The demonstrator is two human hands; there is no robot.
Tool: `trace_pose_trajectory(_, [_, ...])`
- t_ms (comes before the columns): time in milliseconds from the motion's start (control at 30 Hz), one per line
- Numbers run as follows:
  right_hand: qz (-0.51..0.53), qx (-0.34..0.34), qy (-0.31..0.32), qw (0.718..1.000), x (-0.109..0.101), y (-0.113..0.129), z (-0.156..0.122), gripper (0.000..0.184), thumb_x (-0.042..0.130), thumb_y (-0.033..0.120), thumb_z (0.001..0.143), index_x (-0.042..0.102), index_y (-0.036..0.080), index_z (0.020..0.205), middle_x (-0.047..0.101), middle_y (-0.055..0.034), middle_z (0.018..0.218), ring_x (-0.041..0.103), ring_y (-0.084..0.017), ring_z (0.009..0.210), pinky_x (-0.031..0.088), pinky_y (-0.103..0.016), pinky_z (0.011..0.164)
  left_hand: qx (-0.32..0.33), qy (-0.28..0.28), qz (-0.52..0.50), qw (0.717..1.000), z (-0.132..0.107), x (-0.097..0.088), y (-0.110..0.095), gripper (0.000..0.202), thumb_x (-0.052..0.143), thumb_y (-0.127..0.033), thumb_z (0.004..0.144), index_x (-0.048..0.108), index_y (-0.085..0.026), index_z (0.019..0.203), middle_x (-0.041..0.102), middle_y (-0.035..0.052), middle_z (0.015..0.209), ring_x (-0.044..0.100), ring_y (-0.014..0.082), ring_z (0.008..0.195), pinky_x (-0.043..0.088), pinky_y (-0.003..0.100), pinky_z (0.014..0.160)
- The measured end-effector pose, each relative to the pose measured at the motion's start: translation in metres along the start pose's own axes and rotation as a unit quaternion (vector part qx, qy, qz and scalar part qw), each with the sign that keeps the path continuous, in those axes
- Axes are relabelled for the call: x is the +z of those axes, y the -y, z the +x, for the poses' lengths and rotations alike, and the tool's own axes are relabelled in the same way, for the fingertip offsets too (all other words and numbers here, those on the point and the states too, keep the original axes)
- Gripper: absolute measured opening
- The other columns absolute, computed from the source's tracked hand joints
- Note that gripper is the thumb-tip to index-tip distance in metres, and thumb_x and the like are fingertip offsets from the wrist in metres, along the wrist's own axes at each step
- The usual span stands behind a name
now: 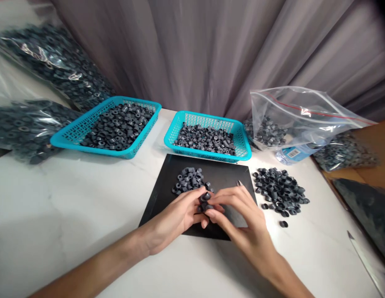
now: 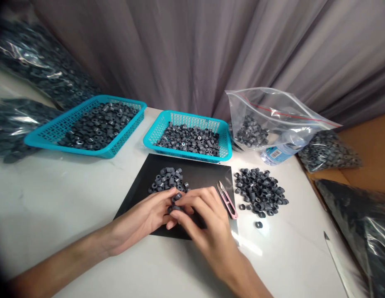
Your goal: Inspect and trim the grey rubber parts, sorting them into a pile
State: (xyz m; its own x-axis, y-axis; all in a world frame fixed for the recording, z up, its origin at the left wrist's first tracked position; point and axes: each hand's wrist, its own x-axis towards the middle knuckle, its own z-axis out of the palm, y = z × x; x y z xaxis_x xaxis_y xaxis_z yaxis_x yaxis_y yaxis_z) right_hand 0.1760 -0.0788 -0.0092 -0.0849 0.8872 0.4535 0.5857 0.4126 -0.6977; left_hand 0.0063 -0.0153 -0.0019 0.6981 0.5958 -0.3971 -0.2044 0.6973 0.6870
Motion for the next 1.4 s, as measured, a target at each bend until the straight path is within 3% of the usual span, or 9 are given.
trace_pose_trajectory(133, [-0.066,-0.037,-0.005,0.997,0.005,0.005,-0.001,0.023,0.065,0.024,0.094,0.064,0.026,0.117,0.066,-0.0074,0.105,0.060,-0.024,0.094,0.048,-0.040,0.082,-0.013,-0.004,-0.021,1.000,0.001,-0.002,0.004,0.029,0.050,-0.038,0.099,0.064,-0.013,0.096,0.060,0.0033,0.086,0.051,0.0112,0.071,0.042,0.026,0.067])
trace_pose_trajectory(300, [-0.072,0.012,-0.054,0.996,0.000,-0.008,0.000,0.019,0.054,0.019,0.099,0.063,0.024,0.115,0.062,-0.0080,0.104,0.059,-0.023,0.097,0.047,-0.038,0.083,-0.007,-0.021,-0.017,1.000,-0.001,-0.001,-0.009,0.024,0.046,-0.026,0.098,0.063,-0.012,0.087,0.059,0.0048,0.083,0.051,0.0102,0.070,0.040,0.019,0.057])
trace_pose_trajectory(500, [-0.078,0.059,0.016,0.995,0.014,-0.035,-0.003,0.023,0.054,0.023,0.099,0.054,0.024,0.122,0.060,-0.0094,0.116,0.056,-0.026,0.108,0.049,-0.041,0.092,0.057,-0.095,-0.100,0.989,-0.002,-0.010,-0.042,0.024,0.045,-0.023,0.092,0.050,-0.015,0.070,0.043,-0.0003,0.073,0.038,0.0065,0.054,0.028,0.014,0.039])
trace_pose_trajectory(633, [-0.092,0.041,0.042,0.994,0.022,-0.041,-0.004,0.018,0.050,0.020,0.101,0.055,0.024,0.117,0.062,-0.0077,0.113,0.055,-0.025,0.108,0.049,-0.041,0.093,0.108,-0.133,-0.055,0.984,-0.001,-0.022,-0.058,0.025,0.052,-0.017,0.091,0.046,-0.016,0.067,0.034,-0.0044,0.069,0.029,0.0042,0.048,0.023,0.011,0.033])
trace_pose_trajectory(867, [-0.145,0.007,0.068,0.987,0.023,-0.039,-0.002,0.016,0.050,0.021,0.101,0.059,0.025,0.113,0.061,-0.0078,0.107,0.057,-0.026,0.099,0.049,-0.039,0.083,0.165,-0.163,0.096,0.968,-0.005,-0.041,-0.079,0.009,0.058,-0.011,0.088,0.066,-0.007,0.092,0.052,0.0043,0.090,0.040,0.0027,0.056,0.025,0.008,0.035])
trace_pose_trajectory(1000, [-0.134,0.009,0.057,0.989,0.024,-0.041,-0.002,0.013,0.050,0.020,0.101,0.061,0.023,0.106,0.062,-0.0067,0.102,0.057,-0.024,0.094,0.047,-0.038,0.082,0.146,-0.137,0.132,0.971,-0.001,-0.045,-0.074,0.009,0.059,-0.016,0.090,0.065,-0.009,0.089,0.043,0.0001,0.083,0.035,0.0031,0.057,0.023,0.008,0.038])
trace_pose_trajectory(1200, [-0.003,0.064,-0.015,0.998,0.013,-0.032,0.000,0.011,0.057,0.025,0.098,0.066,0.023,0.102,0.062,-0.0039,0.094,0.059,-0.019,0.084,0.047,-0.033,0.078,0.073,-0.065,0.169,0.981,0.002,-0.025,-0.043,0.031,0.059,-0.036,0.092,0.057,-0.013,0.072,0.034,-0.0044,0.070,0.023,0.0053,0.053,0.016,0.014,0.041])
trace_pose_trajectory(1267, [0.063,0.094,-0.026,0.993,0.009,-0.025,0.002,0.010,0.060,0.028,0.097,0.068,0.024,0.100,0.063,-0.0022,0.090,0.059,-0.017,0.081,0.047,-0.030,0.076,0.096,-0.061,0.252,0.961,0.001,-0.019,-0.035,0.034,0.058,-0.043,0.093,0.060,-0.014,0.076,0.039,-0.0037,0.070,0.029,0.0067,0.056,0.020,0.016,0.044])
trace_pose_trajectory(1400, [0.143,0.137,-0.019,0.980,0.007,-0.013,0.002,0.013,0.064,0.034,0.095,0.070,0.026,0.103,0.064,0.0009,0.086,0.057,-0.015,0.080,0.045,-0.028,0.076,0.159,-0.057,0.444,0.880,-0.003,-0.012,-0.026,0.032,0.056,-0.049,0.094,0.068,-0.020,0.094,0.059,0.0000,0.086,0.049,0.0122,0.075,0.036,0.020,0.061])
